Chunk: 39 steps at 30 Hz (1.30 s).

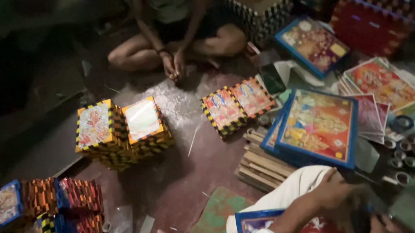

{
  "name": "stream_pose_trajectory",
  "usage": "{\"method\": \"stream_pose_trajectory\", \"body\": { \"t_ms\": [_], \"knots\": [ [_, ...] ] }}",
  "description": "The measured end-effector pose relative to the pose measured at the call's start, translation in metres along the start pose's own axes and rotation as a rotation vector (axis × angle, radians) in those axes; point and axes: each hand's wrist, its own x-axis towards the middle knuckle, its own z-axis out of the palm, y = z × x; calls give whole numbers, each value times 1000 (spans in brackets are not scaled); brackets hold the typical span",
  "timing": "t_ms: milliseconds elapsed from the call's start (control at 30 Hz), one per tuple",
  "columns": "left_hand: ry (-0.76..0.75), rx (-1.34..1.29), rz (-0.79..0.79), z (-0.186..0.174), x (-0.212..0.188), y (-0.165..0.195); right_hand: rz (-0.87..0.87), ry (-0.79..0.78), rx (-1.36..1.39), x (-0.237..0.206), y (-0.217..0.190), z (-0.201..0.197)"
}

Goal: The person sits cross-legged on the floor with a framed religious poster board on their lap and presses blue satin ribbon along the board's edges, working around the border by hand. They set the finished board aside, pick up another board, and begin pressing yellow ribbon trim along its top edge.

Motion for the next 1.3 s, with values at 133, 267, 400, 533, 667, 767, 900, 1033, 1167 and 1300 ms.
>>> {"method": "stream_pose_trajectory", "body": {
  "t_ms": [133,267,400,533,667,767,900,1033,1167,1300],
  "knots": [
    [-54,-50,-16,-5,2,-2,3,-32,-60,8,-5,0],
    [-70,-81,-4,-12,-1,0,-10,-43,-83,6,-3,-3],
    [-172,-25,-33,-18,-1,5,-25,-54,-85,1,1,-5],
    [-198,6,14,-21,2,4,-48,-57,-61,-9,6,-10],
    [-271,54,-17,-24,1,4,-87,-80,-21,-18,11,-16],
    [-230,33,7,-25,2,5,13,-182,286,-23,15,-26],
    [-236,175,70,-23,11,3,213,-342,633,-31,28,-51],
    [-218,-245,51,-14,12,2,191,-310,663,-45,52,-70],
    [-126,-427,400,-8,30,5,118,-192,533,-64,76,-78],
    [-390,-504,102,-18,24,3,94,-131,505,-77,82,-82]
  ]
}}
